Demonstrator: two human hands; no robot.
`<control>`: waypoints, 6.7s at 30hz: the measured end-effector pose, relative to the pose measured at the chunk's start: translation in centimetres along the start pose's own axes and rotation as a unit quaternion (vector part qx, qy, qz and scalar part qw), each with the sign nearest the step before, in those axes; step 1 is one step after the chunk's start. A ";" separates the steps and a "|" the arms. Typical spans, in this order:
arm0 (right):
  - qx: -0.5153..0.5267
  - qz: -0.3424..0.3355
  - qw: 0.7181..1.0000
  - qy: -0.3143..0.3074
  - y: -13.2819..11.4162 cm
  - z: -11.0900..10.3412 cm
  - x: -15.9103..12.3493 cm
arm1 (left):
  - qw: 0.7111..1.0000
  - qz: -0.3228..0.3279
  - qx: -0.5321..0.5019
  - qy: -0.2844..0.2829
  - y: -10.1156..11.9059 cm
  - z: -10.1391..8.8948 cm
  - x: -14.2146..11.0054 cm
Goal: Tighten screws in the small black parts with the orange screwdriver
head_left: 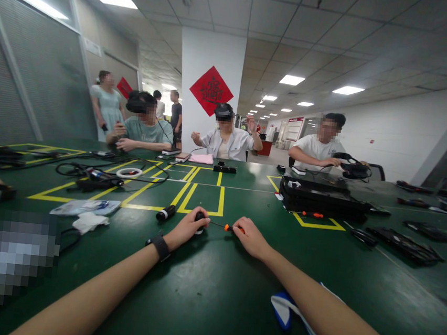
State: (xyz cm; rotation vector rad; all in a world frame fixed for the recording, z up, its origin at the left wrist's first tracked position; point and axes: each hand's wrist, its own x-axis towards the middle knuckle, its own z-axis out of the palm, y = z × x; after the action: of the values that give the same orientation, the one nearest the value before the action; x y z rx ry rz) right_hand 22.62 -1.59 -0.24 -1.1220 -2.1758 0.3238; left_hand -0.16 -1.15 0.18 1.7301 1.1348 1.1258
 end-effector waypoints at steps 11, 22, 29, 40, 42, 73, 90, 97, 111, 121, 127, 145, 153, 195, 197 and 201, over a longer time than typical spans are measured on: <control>0.014 0.012 1.000 0.002 0.0 0.0 -0.4 | 1.000 0.017 0.016 0.005 -0.1 0.0 0.0; 0.024 -0.018 1.000 0.001 0.0 -0.2 -0.2 | 0.999 0.016 0.026 0.010 -0.3 0.0 0.1; 0.030 -0.005 1.000 0.006 -0.2 -0.2 -0.2 | 0.999 0.024 0.029 0.000 -0.3 -0.1 0.1; 0.016 -0.017 1.000 0.001 0.1 -0.2 -0.1 | 0.999 0.012 0.031 0.001 -0.2 -0.1 0.0; 0.027 -0.013 1.000 0.003 0.0 -0.3 -0.2 | 0.999 0.014 0.039 0.003 -0.1 -0.1 0.0; 0.005 0.011 1.000 0.002 0.3 0.0 0.2 | 0.999 0.026 0.027 0.000 -0.4 -0.1 0.2; 0.017 0.015 1.000 -0.001 0.0 -0.2 0.1 | 1.000 0.023 0.021 -0.005 0.1 -0.1 -0.1; 0.009 -0.015 1.000 0.008 -0.4 -0.3 -0.2 | 1.000 0.015 0.010 0.000 0.0 0.0 -0.1; -0.021 -0.036 0.999 0.008 -1.0 -0.5 -0.4 | 1.000 0.020 0.016 -0.005 0.1 0.0 -0.1; -0.017 -0.037 0.999 -0.003 -0.9 -0.6 -0.3 | 1.000 0.010 0.018 0.000 0.5 0.0 -0.3; -0.006 -0.016 1.000 -0.003 -0.9 -0.5 -0.4 | 1.000 0.013 0.022 0.002 0.5 0.0 -0.3; -0.010 -0.021 1.000 -0.002 -0.7 -0.3 -0.1 | 0.999 0.029 0.034 0.009 0.0 -0.2 -0.1; 0.011 0.004 1.000 0.010 -0.5 -0.2 -0.4 | 1.000 0.023 0.021 0.000 0.3 -0.1 -0.2; -0.001 -0.019 1.000 0.005 -0.3 -0.1 -0.2 | 0.999 0.030 0.042 0.004 -0.2 -0.1 -0.1; 0.010 -0.013 1.000 0.003 -0.3 0.0 -0.3 | 0.999 0.034 0.041 0.005 -0.2 -0.1 -0.1; 0.016 -0.009 1.000 -0.001 -0.5 -0.1 -0.2 | 0.999 0.031 0.039 -0.002 -0.2 -0.2 -0.1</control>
State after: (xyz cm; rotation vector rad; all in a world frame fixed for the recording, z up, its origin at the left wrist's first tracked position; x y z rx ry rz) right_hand 22.48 -2.08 -0.03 -1.0843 -2.1742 0.3503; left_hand -0.39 -1.13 0.02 1.8388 1.1438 1.1285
